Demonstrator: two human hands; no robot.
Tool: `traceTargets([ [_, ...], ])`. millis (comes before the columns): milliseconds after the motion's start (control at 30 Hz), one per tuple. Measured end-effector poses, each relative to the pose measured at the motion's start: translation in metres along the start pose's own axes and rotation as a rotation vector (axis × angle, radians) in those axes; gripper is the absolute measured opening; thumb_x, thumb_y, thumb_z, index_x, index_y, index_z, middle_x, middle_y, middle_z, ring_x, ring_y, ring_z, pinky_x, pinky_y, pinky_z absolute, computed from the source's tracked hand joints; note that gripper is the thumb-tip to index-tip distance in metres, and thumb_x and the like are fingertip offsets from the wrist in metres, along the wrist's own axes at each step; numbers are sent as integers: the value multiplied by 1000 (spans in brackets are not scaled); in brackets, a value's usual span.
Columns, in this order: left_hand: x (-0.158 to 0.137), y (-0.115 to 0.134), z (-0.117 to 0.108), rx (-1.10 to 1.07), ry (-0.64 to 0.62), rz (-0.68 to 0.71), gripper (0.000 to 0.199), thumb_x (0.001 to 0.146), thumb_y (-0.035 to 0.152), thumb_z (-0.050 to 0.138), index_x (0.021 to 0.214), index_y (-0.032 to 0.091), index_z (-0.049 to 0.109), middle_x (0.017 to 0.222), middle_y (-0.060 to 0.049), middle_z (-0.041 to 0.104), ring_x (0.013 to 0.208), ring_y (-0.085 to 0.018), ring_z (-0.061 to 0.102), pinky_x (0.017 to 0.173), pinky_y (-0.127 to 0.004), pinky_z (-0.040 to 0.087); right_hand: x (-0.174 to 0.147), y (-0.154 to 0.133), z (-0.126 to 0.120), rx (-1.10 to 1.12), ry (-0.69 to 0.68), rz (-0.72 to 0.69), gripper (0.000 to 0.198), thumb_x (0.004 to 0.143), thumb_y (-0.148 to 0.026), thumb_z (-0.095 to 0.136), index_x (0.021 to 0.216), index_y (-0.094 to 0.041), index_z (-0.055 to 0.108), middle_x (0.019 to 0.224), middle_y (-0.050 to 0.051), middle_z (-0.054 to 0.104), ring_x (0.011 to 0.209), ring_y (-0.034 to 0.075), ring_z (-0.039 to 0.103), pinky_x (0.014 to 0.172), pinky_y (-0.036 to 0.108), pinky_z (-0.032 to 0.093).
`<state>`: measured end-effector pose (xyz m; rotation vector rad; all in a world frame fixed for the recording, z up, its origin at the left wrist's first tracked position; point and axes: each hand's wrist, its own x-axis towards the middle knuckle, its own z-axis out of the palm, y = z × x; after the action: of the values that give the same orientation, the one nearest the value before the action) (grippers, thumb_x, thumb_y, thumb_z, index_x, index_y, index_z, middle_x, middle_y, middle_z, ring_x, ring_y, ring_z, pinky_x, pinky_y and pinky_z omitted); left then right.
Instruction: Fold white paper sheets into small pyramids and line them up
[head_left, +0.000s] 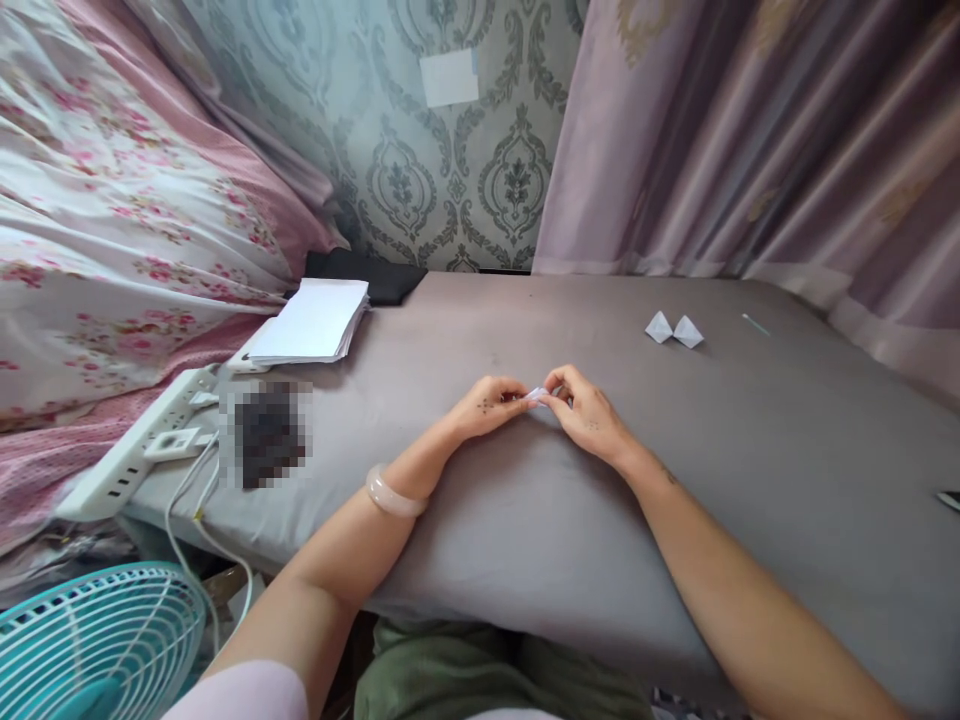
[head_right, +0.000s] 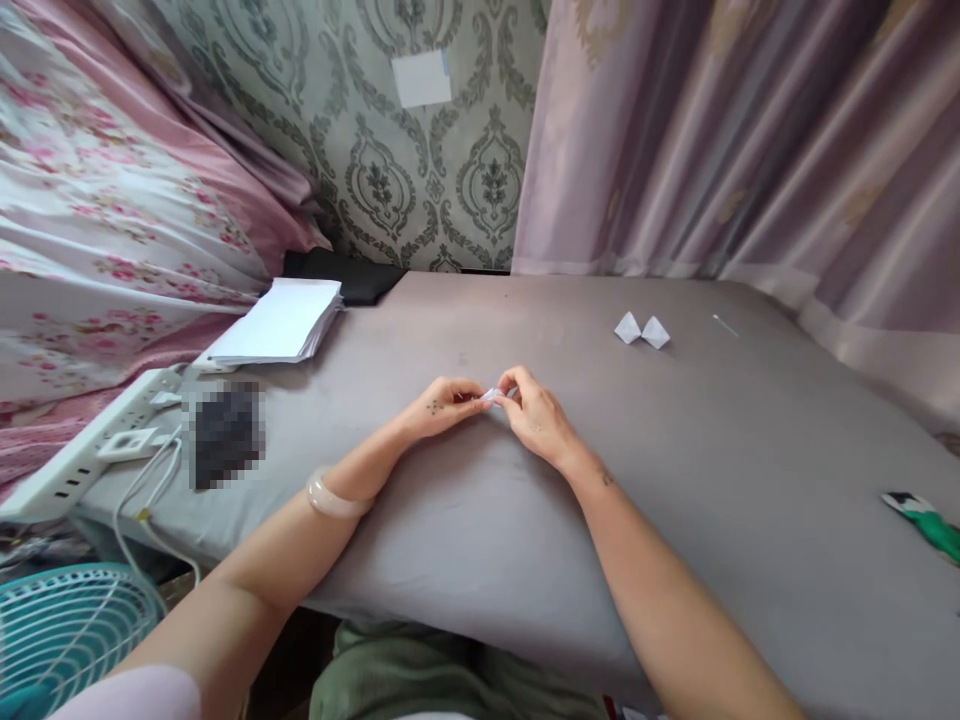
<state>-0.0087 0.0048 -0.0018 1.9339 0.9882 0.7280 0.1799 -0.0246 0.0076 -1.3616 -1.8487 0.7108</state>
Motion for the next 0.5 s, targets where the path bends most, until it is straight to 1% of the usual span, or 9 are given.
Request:
traceTargets([
  [100, -2, 7, -1, -108, 32, -34, 42, 78, 52, 61, 79, 10, 67, 58, 4, 43, 55, -7, 33, 51, -22, 25, 4, 1, -5, 214, 47, 31, 27, 79, -45, 61, 90, -22, 53, 79, 0, 62, 60, 12, 51, 61, 27, 41],
  [167, -4, 13, -2, -206, 61, -61, 42, 77, 53, 62, 77, 10, 65, 59, 4, 43, 55, -7, 33, 52, -22, 23, 5, 0, -11, 345, 76, 92, 34, 80, -52, 59, 94, -21, 57, 84, 3, 64, 62, 12, 51, 61, 27, 41],
  [200, -5, 16, -3, -255, 72, -73, 42, 76, 52, 64, 77, 11, 64, 60, 3, 44, 56, -7, 34, 52, -22, 23, 6, -1, -15, 378, 60, 133, 38, 81, -55, 56, 95, -20, 60, 85, 4, 65, 62, 12, 50, 60, 27, 41],
  [300, -6, 21, -6, -335, 89, -102, 40, 73, 51, 68, 76, 11, 62, 62, 3, 45, 57, -7, 35, 53, -22, 23, 3, -8, -24, 365, -84, 226, 50, 81, -65, 49, 87, -18, 66, 81, 4, 64, 60, 11, 47, 58, 27, 38],
  [367, -7, 23, -6, -338, 85, -120, 39, 72, 50, 69, 74, 11, 61, 61, 4, 44, 56, -6, 34, 52, -22, 21, 0, -12, -24, 322, -173, 236, 52, 79, -66, 51, 82, -17, 67, 78, 4, 63, 60, 11, 47, 59, 27, 38],
  [433, -7, 25, -6, -328, 72, -132, 38, 71, 49, 70, 72, 12, 59, 60, 4, 43, 55, -6, 33, 52, -23, 20, -2, -16, -22, 291, -206, 217, 49, 76, -65, 56, 80, -17, 67, 75, 2, 62, 62, 11, 47, 62, 27, 37],
  [500, -8, 27, -5, -320, 52, -134, 38, 72, 48, 69, 71, 12, 57, 59, 4, 42, 55, -6, 33, 52, -23, 21, -4, -17, -17, 278, -204, 198, 46, 74, -63, 60, 77, -17, 65, 72, 1, 59, 62, 11, 46, 62, 27, 37],
])
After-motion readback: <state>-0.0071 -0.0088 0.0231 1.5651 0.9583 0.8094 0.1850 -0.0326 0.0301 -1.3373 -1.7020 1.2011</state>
